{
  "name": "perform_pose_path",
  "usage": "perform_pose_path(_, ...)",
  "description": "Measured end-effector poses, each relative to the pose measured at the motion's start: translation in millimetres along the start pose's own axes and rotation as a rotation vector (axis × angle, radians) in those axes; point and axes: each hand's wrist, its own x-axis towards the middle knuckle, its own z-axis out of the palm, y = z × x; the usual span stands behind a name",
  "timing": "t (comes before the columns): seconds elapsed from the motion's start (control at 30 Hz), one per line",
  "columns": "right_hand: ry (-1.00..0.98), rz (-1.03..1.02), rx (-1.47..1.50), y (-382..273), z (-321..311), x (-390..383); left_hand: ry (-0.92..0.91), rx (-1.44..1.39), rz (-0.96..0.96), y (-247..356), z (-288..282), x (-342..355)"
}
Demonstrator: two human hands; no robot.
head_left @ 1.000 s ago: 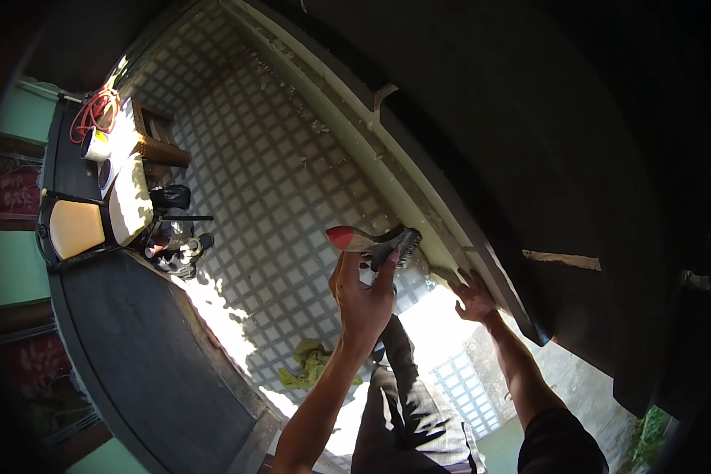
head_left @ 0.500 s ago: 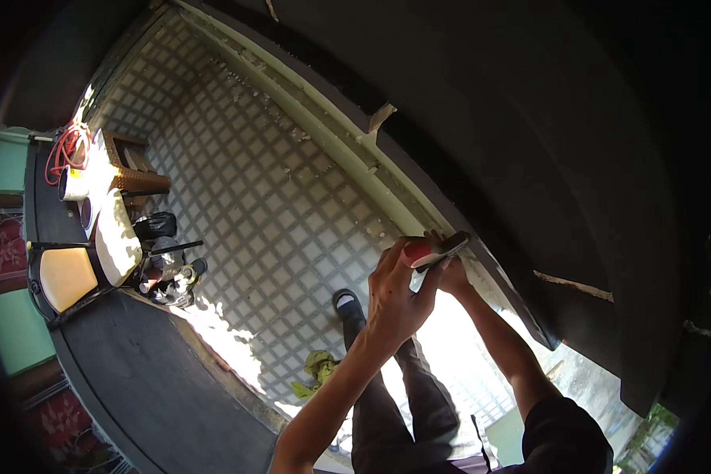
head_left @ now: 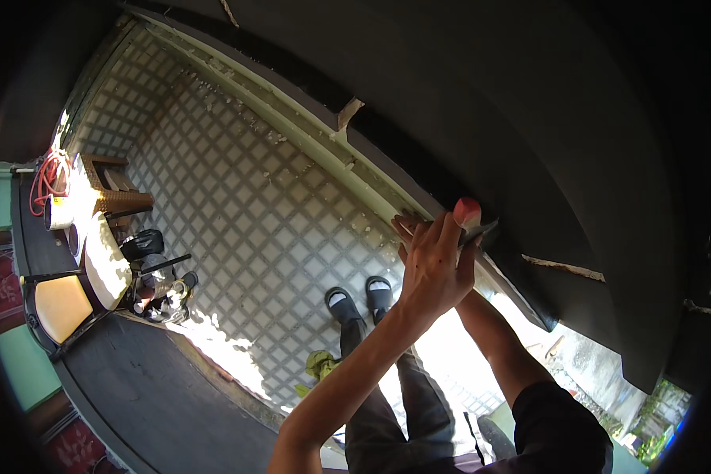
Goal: Painting a black door frame with a brush.
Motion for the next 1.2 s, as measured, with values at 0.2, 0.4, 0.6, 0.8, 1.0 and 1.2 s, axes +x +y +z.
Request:
perform_pose_path(0.2, 0.032, -0.455, -1.555, -5, -50, 4, 0.152, 0.106, 0.024, -10, -19, 42)
perform_pose_path(0.4, -0.052, -0.586, -2.014, 12, -56, 24, 0.381, 0.375, 0.172, -40, -83, 84)
perform_pose_path(0.6, 0.110, -0.214, -1.778, -14, -124, 26, 0.237, 0.045, 0.237, 21, -27, 32)
perform_pose_path(0.8, -0.189, -0.091, -0.361, 0, -48, 22, 0.041, 0.021, 0.009, -9, -12, 12)
perform_pose_path(1.0, -0.032, -0.646, -2.162, 5, -49, 21, 0.336, 0.297, 0.093, -44, -116, 109)
perform_pose_path(1.2, -0.016, -0.484, -2.026, -3, -57, 14, 0.197, 0.059, 0.139, -26, -98, 75)
